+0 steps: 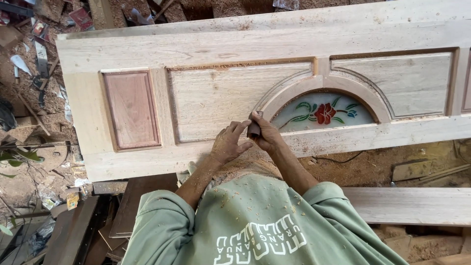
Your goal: The person sands the edges and panels of a wooden door with a sanding block, then uses a handheld electric router to smooth the curved frame around a floral glass insert. The person continues sanding the routed edges and panels.
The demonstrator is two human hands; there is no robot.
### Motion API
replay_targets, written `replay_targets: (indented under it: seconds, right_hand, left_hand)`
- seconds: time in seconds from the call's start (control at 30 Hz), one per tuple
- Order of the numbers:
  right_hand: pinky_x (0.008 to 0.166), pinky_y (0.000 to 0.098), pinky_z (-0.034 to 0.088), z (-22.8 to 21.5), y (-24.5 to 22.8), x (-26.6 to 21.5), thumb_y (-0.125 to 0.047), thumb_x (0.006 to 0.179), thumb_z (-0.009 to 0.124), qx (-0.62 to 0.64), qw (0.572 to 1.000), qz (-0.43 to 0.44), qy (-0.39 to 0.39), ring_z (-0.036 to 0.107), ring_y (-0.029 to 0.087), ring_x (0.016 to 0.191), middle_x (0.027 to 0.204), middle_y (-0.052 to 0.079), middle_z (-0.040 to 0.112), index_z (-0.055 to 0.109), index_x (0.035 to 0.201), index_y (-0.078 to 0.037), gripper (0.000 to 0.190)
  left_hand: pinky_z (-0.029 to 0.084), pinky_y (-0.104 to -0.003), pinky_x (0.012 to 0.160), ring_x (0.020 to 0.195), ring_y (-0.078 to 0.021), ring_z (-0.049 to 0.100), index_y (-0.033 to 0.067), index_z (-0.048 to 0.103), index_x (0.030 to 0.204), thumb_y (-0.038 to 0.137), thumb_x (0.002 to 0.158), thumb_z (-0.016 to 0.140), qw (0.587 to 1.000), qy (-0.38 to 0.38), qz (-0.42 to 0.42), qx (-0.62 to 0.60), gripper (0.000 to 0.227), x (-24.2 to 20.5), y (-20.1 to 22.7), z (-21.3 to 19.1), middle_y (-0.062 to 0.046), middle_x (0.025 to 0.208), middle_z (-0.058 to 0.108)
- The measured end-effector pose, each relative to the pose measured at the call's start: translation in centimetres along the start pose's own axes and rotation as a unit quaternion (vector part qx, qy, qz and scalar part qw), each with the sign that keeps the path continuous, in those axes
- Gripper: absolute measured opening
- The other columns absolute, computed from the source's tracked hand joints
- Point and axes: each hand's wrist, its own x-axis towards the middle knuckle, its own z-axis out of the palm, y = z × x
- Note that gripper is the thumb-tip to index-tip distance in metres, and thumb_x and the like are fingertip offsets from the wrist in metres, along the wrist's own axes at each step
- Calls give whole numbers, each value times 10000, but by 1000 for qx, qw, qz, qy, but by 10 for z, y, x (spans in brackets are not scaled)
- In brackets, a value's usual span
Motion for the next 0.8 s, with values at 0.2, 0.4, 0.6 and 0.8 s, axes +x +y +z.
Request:
replay_targets:
  seconds: [0.2, 0.4, 0.6, 0.8]
  right_hand:
    - [536, 324, 660, 10, -8, -10, -377, 967, 727, -62, 998, 21, -20, 769, 284, 663, 841, 162, 752, 688, 975, -52, 327]
    - [726, 355, 677, -3, -7, -2, -67, 904, 680, -105, 981, -20, -161, 774, 316, 916, 1136, 216, 706, 584, 1297, -6, 409]
    - [610, 329, 680, 0, 12, -4, 37, 908, 716, -147, 972, -155, -103, 772, 291, 749, 944, 142, 734, 657, 1125, -49, 241]
    - [535, 240, 620, 20, 4, -19, -99, 962, 732, -260, 932, -245, -68, 729, 200, 657, 1015, 136, 741, 664, 1190, -58, 242]
  left_hand:
    - [623, -503, 831, 907, -370, 728, 247, 636, 1348, 201, 985, 556, 993, 98, -48, -54, 375, 12, -14, 18, -57, 1056, 604]
    - [600, -399, 677, 681, -235, 727, 242, 758, 1110, 100, 941, 508, 937, 222, -161, -216, 334, 16, -29, -4, -31, 603, 639]
    - [591, -386, 659, 654, -209, 718, 285, 761, 1089, 146, 958, 538, 938, 194, -177, -228, 293, 7, -34, -3, -41, 602, 678]
    - [583, -514, 754, 855, -347, 744, 247, 712, 1131, 225, 964, 570, 945, 171, -179, -214, 221, 9, -33, 23, -114, 751, 735]
